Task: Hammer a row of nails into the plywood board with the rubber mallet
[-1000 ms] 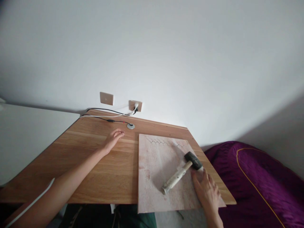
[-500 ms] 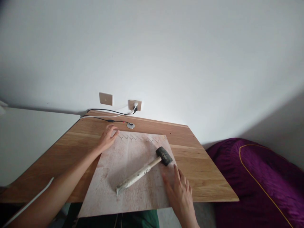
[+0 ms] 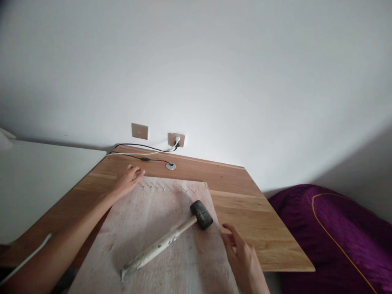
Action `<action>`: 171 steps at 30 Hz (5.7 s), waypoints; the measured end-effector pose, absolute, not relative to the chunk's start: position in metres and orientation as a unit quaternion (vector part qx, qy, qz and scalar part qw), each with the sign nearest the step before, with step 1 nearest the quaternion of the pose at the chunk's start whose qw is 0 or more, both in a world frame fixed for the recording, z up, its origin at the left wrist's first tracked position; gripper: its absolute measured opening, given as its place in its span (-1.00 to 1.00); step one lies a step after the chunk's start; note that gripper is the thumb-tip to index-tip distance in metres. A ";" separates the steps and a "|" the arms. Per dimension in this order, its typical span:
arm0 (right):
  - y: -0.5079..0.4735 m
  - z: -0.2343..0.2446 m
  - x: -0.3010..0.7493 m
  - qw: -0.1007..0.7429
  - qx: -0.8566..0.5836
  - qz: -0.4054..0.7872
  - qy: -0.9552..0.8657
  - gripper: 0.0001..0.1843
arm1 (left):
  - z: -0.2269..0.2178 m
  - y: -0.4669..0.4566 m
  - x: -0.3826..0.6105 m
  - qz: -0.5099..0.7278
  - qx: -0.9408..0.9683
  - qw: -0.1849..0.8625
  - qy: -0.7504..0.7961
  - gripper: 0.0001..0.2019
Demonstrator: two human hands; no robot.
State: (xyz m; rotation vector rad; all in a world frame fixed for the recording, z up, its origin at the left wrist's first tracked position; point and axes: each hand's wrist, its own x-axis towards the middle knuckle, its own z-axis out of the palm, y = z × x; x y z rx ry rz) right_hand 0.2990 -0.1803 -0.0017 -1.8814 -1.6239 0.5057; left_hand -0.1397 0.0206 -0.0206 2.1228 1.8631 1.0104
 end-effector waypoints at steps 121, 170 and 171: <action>-0.016 -0.011 0.227 0.334 -0.597 0.123 -0.719 -0.32 | 0.015 -0.010 -0.120 0.285 0.805 0.347 0.388 -0.84; -0.020 -0.004 0.231 0.361 -0.588 0.196 -0.697 -0.42 | -0.002 -0.011 -0.108 0.339 0.813 0.225 0.417 -0.80; -0.020 -0.003 0.231 0.363 -0.589 0.193 -0.696 -0.41 | -0.001 -0.013 -0.107 0.331 0.815 0.237 0.412 -0.79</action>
